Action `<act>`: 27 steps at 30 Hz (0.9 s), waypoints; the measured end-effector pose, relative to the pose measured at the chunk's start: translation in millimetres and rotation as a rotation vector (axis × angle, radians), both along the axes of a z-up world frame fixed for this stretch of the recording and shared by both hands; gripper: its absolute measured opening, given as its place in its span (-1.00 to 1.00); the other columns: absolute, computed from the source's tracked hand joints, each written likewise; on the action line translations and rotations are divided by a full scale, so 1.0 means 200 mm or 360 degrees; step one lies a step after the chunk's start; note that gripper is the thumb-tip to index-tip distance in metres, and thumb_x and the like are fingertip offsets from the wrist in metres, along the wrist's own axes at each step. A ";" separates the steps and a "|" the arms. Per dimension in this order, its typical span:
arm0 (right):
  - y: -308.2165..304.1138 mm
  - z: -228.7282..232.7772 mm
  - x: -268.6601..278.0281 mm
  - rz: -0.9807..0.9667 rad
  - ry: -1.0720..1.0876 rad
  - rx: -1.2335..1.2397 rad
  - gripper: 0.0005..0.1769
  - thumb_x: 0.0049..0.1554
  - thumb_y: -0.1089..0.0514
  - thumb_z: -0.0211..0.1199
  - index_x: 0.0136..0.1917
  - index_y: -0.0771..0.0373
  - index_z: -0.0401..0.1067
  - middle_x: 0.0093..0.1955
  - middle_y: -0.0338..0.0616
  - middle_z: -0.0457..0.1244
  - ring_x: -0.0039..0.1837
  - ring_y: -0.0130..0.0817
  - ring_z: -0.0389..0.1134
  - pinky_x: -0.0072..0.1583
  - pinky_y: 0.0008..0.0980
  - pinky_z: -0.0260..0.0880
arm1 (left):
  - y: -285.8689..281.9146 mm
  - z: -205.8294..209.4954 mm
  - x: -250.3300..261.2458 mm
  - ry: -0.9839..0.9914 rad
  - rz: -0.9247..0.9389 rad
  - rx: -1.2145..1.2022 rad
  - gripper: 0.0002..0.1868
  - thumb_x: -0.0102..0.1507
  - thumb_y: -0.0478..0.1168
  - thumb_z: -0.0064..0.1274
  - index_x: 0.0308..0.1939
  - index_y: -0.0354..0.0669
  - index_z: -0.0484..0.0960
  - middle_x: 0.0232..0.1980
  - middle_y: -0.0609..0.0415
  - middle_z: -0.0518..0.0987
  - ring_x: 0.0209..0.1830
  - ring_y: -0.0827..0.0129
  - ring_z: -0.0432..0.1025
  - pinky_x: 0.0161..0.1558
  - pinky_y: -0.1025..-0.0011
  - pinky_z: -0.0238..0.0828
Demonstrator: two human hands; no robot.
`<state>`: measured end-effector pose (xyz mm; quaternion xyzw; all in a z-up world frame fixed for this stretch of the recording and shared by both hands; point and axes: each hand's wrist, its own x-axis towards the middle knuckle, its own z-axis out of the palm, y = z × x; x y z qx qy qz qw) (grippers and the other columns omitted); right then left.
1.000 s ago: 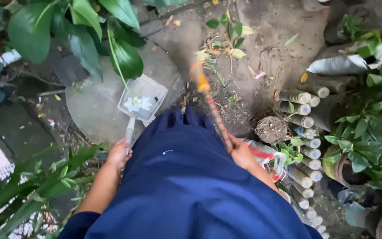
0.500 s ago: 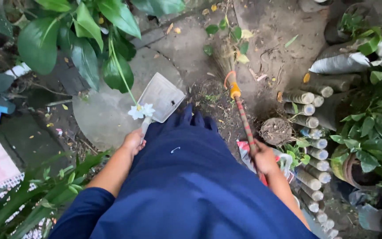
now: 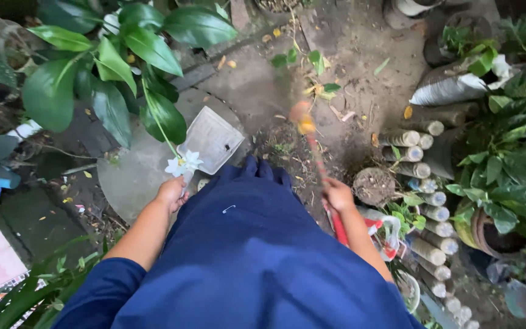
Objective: Sweeping leaves and debris into a dustpan and collecting them in a plastic bag in a garden area.
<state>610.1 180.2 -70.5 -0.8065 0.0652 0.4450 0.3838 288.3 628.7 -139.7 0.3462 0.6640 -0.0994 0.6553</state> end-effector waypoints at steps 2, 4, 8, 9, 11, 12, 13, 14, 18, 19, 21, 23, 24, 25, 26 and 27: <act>-0.14 0.07 0.00 0.0145 -0.0304 -0.0207 -0.47 0.16 0.20 0.23 0.41 0.21 0.46 -0.23 -0.17 0.39 -0.33 -0.51 0.30 -0.25 -0.48 0.31 | 0.01 0.05 -0.01 -0.0040 -0.0004 0.0015 -0.47 0.27 -0.28 -0.09 0.34 0.11 0.47 -0.10 0.03 0.50 -0.50 0.35 0.34 -0.53 0.42 0.34; -0.23 0.17 -0.03 -0.0074 -0.0172 0.0064 -0.31 0.05 0.32 0.17 0.47 0.22 0.36 -0.20 -0.26 0.37 -0.33 -0.53 0.28 -0.29 -0.49 0.29 | 0.03 0.09 -0.01 0.0007 -0.0059 0.0026 -0.54 0.29 -0.20 -0.13 0.27 0.22 0.50 -0.11 0.06 0.48 -0.50 0.38 0.31 -0.52 0.43 0.32; 0.01 0.52 -0.10 -0.0216 0.0133 0.0075 -0.35 0.06 0.32 0.14 0.45 0.19 0.34 -0.28 -0.22 0.32 -0.42 -0.45 0.21 -0.39 -0.41 0.17 | 0.09 0.09 -0.04 -0.0068 0.0087 0.0028 -0.63 0.32 -0.20 -0.09 0.22 0.08 0.49 -0.13 -0.01 0.44 -0.49 0.34 0.32 -0.51 0.39 0.32; 0.06 0.50 -0.11 -0.0238 0.0257 0.0210 -0.40 0.08 0.32 0.15 0.41 0.22 0.38 -0.31 -0.24 0.29 -0.44 -0.46 0.19 -0.41 -0.43 0.14 | 0.10 0.09 -0.04 -0.0069 0.0148 0.0005 -0.63 0.32 -0.20 -0.08 0.22 0.06 0.49 -0.12 0.00 0.46 -0.47 0.33 0.33 -0.50 0.38 0.34; 0.23 0.48 -0.11 -0.0256 0.0389 0.0337 -0.45 0.11 0.32 0.16 0.38 0.24 0.41 -0.33 -0.25 0.26 -0.47 -0.48 0.18 -0.43 -0.44 0.11 | 0.12 0.04 -0.07 -0.0063 0.0216 -0.0023 -0.63 0.32 -0.19 -0.08 0.22 0.04 0.50 -0.10 0.00 0.48 -0.45 0.32 0.34 -0.48 0.38 0.35; 0.35 0.48 -0.11 -0.0060 0.0389 0.0353 -0.46 0.11 0.31 0.15 0.37 0.20 0.42 -0.36 -0.22 0.26 -0.50 -0.48 0.15 -0.46 -0.44 0.09 | 0.13 0.00 -0.08 -0.0101 0.0275 -0.0027 -0.63 0.32 -0.21 -0.06 0.22 0.01 0.49 -0.09 0.03 0.48 -0.41 0.33 0.36 -0.46 0.39 0.38; 0.49 0.48 -0.09 0.0136 0.0380 0.0376 -0.46 0.11 0.30 0.13 0.37 0.15 0.42 -0.39 -0.19 0.25 -0.54 -0.48 0.13 -0.48 -0.43 0.08 | 0.17 -0.04 -0.08 -0.0149 0.0330 -0.0026 -0.63 0.31 -0.22 -0.05 0.22 -0.02 0.49 -0.07 0.06 0.49 -0.37 0.34 0.37 -0.45 0.40 0.40; 0.62 0.33 -0.07 0.0139 0.0379 0.0377 -0.46 0.11 0.30 0.13 0.37 0.15 0.42 -0.39 -0.19 0.25 -0.54 -0.48 0.13 -0.48 -0.43 0.08 | 0.19 -0.05 -0.08 -0.0150 0.0333 -0.0025 -0.63 0.31 -0.22 -0.05 0.22 -0.02 0.49 -0.07 0.06 0.49 -0.37 0.34 0.37 -0.45 0.40 0.40; 0.97 -0.05 0.05 0.0188 0.0471 0.0598 -0.60 0.16 0.26 0.20 0.28 0.29 0.44 -0.35 -0.18 0.27 -0.50 -0.45 0.18 -0.43 -0.40 0.18 | 0.29 -0.11 -0.07 -0.0169 0.0301 -0.0052 -0.64 0.31 -0.26 -0.09 0.20 -0.01 0.49 -0.10 0.01 0.49 -0.36 0.28 0.36 -0.47 0.39 0.40; 1.04 -0.08 0.05 0.0052 0.0508 0.0570 -0.62 0.16 0.25 0.20 0.26 0.28 0.44 -0.34 -0.18 0.29 -0.49 -0.45 0.20 -0.42 -0.39 0.20 | 0.35 -0.11 -0.09 -0.0135 0.0278 -0.0039 -0.66 0.32 -0.28 -0.10 0.18 -0.02 0.50 -0.10 0.01 0.51 -0.36 0.26 0.37 -0.47 0.40 0.39; 0.89 -0.28 0.11 0.0064 0.0371 0.0626 -0.67 0.20 0.23 0.19 0.21 0.38 0.46 -0.36 -0.15 0.28 -0.48 -0.40 0.21 -0.42 -0.37 0.20 | 0.42 -0.19 -0.05 -0.0180 0.0269 -0.0046 -0.71 0.34 -0.20 -0.07 0.14 -0.04 0.47 -0.13 0.03 0.49 -0.36 0.28 0.37 -0.48 0.38 0.38; 0.79 -0.23 0.16 0.0099 0.0218 0.0675 -0.68 0.23 0.21 0.17 0.17 0.49 0.48 -0.37 -0.13 0.26 -0.47 -0.36 0.21 -0.41 -0.34 0.20 | 0.49 -0.26 0.01 -0.0244 0.0280 -0.0053 -0.74 0.36 -0.13 -0.04 0.10 -0.06 0.45 -0.15 0.06 0.46 -0.36 0.30 0.36 -0.48 0.36 0.38; 0.78 -0.10 0.14 -0.0164 0.0254 0.0548 -0.64 0.19 0.25 0.14 0.25 0.37 0.43 -0.38 -0.18 0.25 -0.46 -0.39 0.20 -0.40 -0.36 0.19 | 0.52 -0.28 0.02 -0.0165 0.0201 -0.0084 -0.75 0.35 -0.14 -0.05 0.09 -0.05 0.47 -0.17 0.04 0.47 -0.40 0.27 0.34 -0.50 0.35 0.36; 0.74 0.04 0.06 -0.0444 0.0308 0.0402 -0.55 0.15 0.29 0.10 0.33 0.26 0.38 -0.38 -0.23 0.24 -0.45 -0.42 0.18 -0.40 -0.38 0.17 | 0.54 -0.29 -0.02 -0.0061 0.0108 -0.0129 -0.75 0.34 -0.14 -0.07 0.08 -0.05 0.50 -0.19 0.02 0.47 -0.44 0.25 0.33 -0.52 0.35 0.34; 0.75 0.18 -0.01 -0.0473 0.0324 0.0385 -0.55 0.15 0.29 0.10 0.33 0.26 0.38 -0.38 -0.23 0.24 -0.45 -0.42 0.18 -0.40 -0.38 0.17 | 0.56 -0.31 -0.03 -0.0038 0.0085 -0.0146 -0.75 0.34 -0.14 -0.07 0.08 -0.05 0.50 -0.19 0.02 0.47 -0.44 0.25 0.33 -0.52 0.35 0.34; 0.78 0.31 -0.05 -0.0434 0.0279 0.0329 -0.52 0.15 0.27 0.09 0.35 0.24 0.36 -0.41 -0.23 0.20 -0.47 -0.41 0.16 -0.41 -0.37 0.16 | 0.59 -0.34 -0.01 -0.0066 0.0071 -0.0173 -0.74 0.35 -0.11 -0.07 0.08 -0.06 0.50 -0.21 -0.03 0.47 -0.46 0.24 0.33 -0.53 0.35 0.34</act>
